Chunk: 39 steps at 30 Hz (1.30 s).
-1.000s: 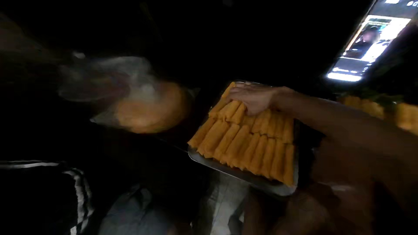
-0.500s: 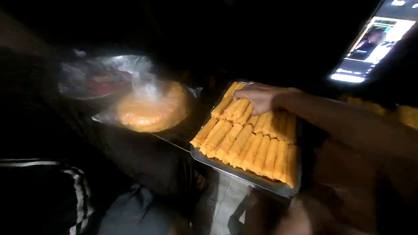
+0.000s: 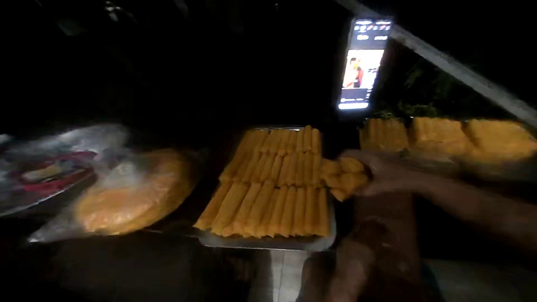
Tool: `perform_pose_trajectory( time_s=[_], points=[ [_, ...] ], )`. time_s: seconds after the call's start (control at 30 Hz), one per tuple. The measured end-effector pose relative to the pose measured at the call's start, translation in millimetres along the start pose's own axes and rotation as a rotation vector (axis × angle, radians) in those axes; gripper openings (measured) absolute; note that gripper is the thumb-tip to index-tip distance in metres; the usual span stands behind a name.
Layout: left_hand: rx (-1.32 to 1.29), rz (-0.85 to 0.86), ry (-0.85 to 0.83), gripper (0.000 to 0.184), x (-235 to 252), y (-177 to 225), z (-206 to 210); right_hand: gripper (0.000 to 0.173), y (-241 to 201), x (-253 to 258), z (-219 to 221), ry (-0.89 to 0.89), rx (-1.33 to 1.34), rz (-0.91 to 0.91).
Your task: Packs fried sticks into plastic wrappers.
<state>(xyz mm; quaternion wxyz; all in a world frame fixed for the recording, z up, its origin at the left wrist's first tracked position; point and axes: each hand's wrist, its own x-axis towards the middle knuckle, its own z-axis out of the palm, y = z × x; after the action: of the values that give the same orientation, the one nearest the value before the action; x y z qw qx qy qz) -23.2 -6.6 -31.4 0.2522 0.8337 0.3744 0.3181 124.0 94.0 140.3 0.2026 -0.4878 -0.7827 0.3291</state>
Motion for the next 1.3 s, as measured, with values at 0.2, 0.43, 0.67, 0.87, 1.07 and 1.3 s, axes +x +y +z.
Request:
perform_pose_trajectory(
  time_s=[0.2,0.43,0.67,0.87,1.07,1.3],
  points=[
    [0.141,-0.104,0.028,0.028,11,32,-9,0.051,42,-151,24,0.025,0.701,0.534],
    [0.316,0.049,0.135,0.024,24,56,5,0.052,81,-191,46,-0.001,0.901,0.459],
    [0.160,-0.113,0.081,0.047,31,80,8,0.065,74,-200,48,0.215,0.762,0.428],
    [0.013,-0.207,0.019,0.056,40,94,11,0.066,76,-203,59,0.370,0.575,0.457],
    [0.039,-0.244,-0.095,0.063,49,103,13,0.072,76,-203,60,0.432,0.396,0.502],
    [0.271,-0.069,-0.114,0.055,59,115,16,0.064,78,-204,58,0.373,0.193,0.483]
  ],
)
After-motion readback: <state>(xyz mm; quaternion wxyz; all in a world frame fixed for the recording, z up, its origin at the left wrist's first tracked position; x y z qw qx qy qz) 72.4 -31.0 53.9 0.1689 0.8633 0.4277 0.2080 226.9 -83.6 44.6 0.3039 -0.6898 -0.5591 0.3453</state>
